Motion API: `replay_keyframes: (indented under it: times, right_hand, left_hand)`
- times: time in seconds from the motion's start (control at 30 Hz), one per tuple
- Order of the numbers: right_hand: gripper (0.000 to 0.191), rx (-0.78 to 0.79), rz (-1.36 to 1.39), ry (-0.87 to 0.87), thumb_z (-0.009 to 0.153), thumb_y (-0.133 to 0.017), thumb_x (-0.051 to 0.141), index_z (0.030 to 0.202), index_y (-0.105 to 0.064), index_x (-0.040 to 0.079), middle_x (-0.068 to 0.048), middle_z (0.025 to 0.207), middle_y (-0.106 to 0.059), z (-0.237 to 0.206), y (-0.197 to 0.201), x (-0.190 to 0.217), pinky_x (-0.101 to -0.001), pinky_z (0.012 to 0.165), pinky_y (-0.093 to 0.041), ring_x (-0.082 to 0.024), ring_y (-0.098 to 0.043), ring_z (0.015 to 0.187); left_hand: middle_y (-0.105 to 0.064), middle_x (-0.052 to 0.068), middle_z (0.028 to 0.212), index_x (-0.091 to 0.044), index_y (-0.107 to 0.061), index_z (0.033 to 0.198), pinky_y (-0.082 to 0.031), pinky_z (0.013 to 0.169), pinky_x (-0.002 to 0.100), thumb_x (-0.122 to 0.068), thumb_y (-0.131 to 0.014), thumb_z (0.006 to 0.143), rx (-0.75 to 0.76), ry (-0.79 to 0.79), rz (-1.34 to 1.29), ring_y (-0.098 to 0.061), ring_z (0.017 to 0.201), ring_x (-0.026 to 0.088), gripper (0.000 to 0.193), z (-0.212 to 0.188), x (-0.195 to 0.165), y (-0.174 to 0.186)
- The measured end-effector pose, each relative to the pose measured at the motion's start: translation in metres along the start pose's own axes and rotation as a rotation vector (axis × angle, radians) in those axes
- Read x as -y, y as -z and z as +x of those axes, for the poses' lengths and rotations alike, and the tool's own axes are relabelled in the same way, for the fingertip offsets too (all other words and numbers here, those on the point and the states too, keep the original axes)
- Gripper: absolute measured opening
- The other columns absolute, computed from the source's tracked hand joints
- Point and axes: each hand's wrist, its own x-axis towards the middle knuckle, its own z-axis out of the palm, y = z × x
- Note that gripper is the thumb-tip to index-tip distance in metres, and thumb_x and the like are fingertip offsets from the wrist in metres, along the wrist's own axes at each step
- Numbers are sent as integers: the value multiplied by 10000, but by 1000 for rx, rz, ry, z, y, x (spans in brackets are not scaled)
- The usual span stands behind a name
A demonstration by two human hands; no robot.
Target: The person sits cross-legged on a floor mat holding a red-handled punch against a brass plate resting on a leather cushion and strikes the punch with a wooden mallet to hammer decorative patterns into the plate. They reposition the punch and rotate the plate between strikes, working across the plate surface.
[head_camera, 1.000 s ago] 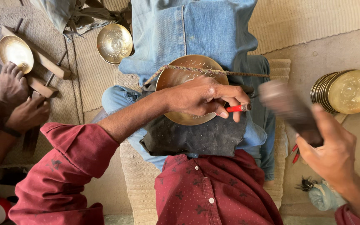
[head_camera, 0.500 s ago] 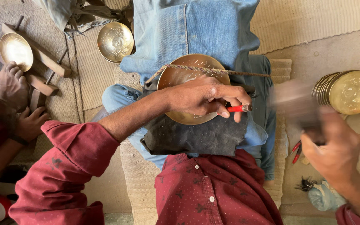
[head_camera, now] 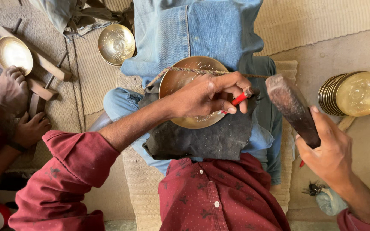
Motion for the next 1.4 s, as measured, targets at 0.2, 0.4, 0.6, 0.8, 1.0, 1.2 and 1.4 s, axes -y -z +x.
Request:
replay_keyframes:
  times: [0.2,0.4,0.6,0.8,1.0,1.2,1.4]
  right_hand:
    - [843,12,-95,-20,858,-748,-22,1618,-429,155,-199,1125,-667,-11,-4,-8,-453,709,-543,-381,-677,856]
    - [792,2,-102,-35,872,-765,-29,1585,-453,116,-170,1004,-631,-16,-1,-19,-450,679,-521,-361,-646,785]
    - [565,-125,371,-240,979,-760,-25,1408,-406,76,-108,1028,-617,-17,4,-9,-332,758,-558,-236,-645,862]
    - [714,55,-177,38,685,-778,-136,1319,-460,-49,-179,822,-643,11,13,6,-402,600,-524,-259,-634,653]
    - [779,78,-275,29,715,-788,-50,1419,-471,55,-171,888,-680,26,18,22,-436,643,-547,-313,-677,718]
    - [705,67,-265,4,765,-795,-36,1400,-500,46,-195,968,-681,23,21,16,-422,709,-570,-345,-700,843]
    - [696,102,-287,-22,803,-792,-22,1428,-496,54,-189,985,-693,20,23,9,-400,720,-581,-312,-711,811]
  left_hand:
    - [-794,-38,1092,-133,-574,1273,-617,763,309,-74,-774,923,44,-30,81,-787,959,152,407,-2,2,0]
    - [-787,-30,1106,-139,-571,1291,-634,812,306,-39,-738,932,100,-78,50,-782,990,146,408,3,3,1]
    - [-778,-41,1118,-147,-550,1305,-598,819,313,-13,-697,973,137,-26,43,-791,992,133,388,1,2,2]
    - [-786,-52,1112,-135,-541,1317,-622,776,317,-24,-695,967,131,-42,99,-780,984,150,398,1,6,1]
    - [-778,-42,1129,-142,-526,1357,-597,837,321,6,-615,1030,130,-49,24,-784,990,163,369,0,8,1]
    - [-787,-25,1118,-141,-542,1317,-629,784,317,-28,-666,982,124,-88,83,-781,981,177,374,0,8,1]
    - [-785,-53,1129,-156,-534,1324,-609,779,328,-23,-702,966,134,-91,98,-777,990,182,418,0,9,1]
